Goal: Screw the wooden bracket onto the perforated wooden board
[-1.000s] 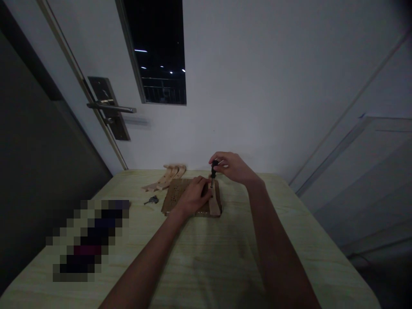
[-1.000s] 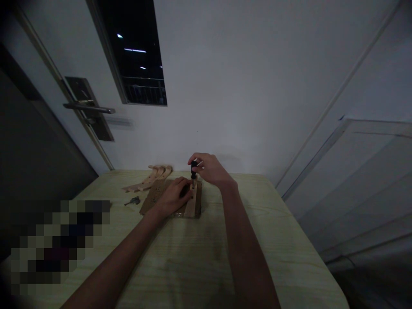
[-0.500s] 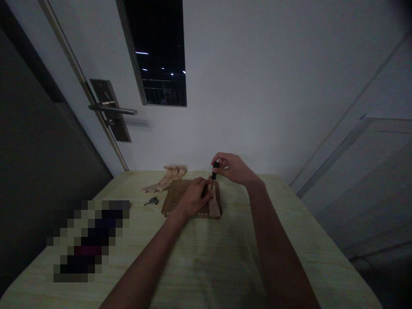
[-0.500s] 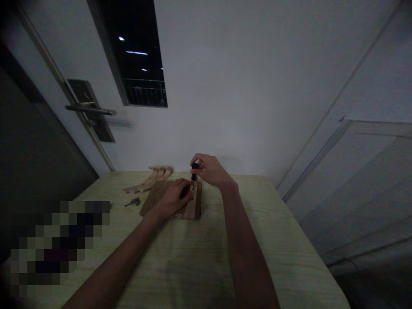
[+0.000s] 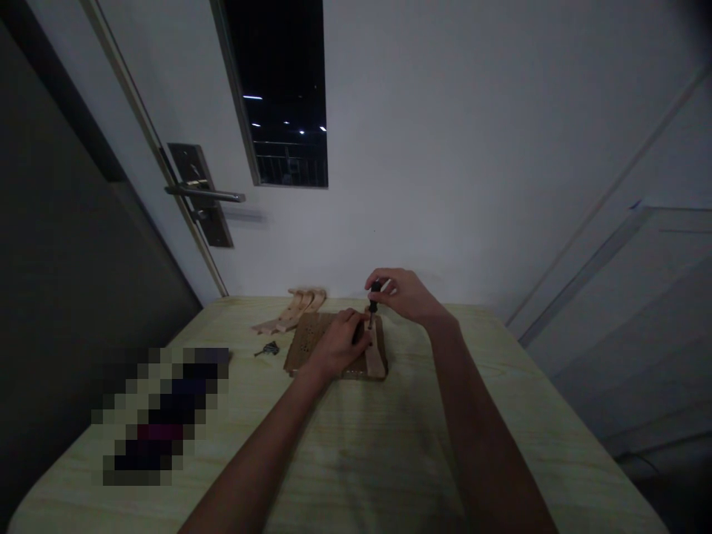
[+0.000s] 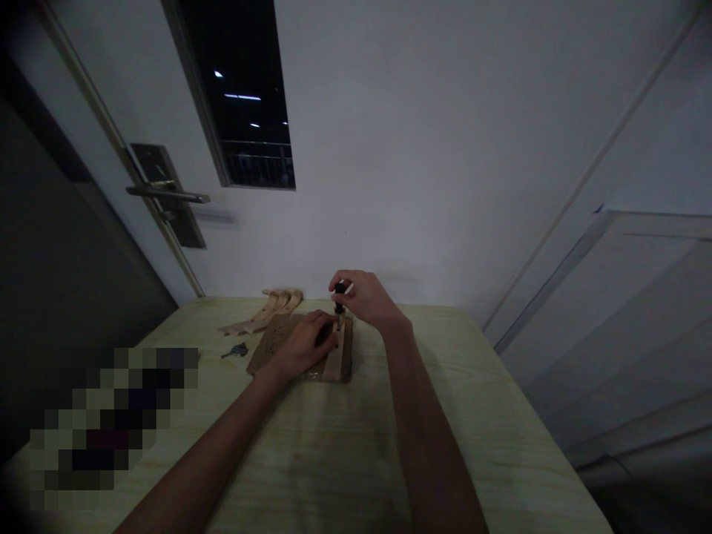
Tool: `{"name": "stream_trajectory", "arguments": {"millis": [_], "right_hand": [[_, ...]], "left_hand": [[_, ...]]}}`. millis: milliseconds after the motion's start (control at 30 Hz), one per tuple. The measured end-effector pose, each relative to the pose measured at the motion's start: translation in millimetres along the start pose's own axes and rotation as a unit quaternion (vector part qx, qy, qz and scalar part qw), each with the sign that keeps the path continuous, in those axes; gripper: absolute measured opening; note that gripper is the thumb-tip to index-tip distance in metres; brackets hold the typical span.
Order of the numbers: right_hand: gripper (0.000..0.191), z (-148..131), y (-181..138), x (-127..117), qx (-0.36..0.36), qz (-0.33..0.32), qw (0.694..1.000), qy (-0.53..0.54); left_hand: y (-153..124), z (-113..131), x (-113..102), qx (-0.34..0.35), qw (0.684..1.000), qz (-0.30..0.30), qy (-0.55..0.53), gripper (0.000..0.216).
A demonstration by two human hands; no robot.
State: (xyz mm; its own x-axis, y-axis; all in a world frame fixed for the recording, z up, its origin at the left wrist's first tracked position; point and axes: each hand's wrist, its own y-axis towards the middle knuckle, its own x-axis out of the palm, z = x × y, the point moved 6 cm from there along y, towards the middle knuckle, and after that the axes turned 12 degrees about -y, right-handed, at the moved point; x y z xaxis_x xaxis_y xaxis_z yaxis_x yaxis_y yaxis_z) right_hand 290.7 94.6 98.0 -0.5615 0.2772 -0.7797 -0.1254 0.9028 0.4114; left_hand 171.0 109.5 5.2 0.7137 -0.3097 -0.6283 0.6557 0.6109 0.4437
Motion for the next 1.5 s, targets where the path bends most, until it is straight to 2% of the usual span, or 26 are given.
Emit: {"name": "stream_trajectory", "arguments": {"millis": [200,433,667,933,1500], "right_hand": [[0.021,5.1,-0.3,1.8,-0.002,0.012,1.000,-0.009],[0.034,3.1,-0.5,2.9,0.001,-0.019,1.000,0.011],[0.029,0.2,-1.3,2.3,-0.015,-0.018,0.999,0.037],[0.012,5.7,-0.7,-2.9,0.003,0.025,1.000,0.013],[0.013,5.9,1.4,-2.3,0.006,0.028,0.999,-0.015]], "left_hand": [[-0.5,-2.2,1.1,-0.003,1.000,0.002,-0.004,0.022],[-0.4,-1.6,1.0,-0.004,1.000,0.003,-0.002,0.019],[0.4,-2.2,1.0,0.000,1.000,-0.001,-0.009,0.022],[-0.7,0.0,-0.5,0.001,1.000,0.004,-0.003,0.022],[0.5,0.3,-0.2,-0.002,1.000,0.005,-0.003,0.021]]}}
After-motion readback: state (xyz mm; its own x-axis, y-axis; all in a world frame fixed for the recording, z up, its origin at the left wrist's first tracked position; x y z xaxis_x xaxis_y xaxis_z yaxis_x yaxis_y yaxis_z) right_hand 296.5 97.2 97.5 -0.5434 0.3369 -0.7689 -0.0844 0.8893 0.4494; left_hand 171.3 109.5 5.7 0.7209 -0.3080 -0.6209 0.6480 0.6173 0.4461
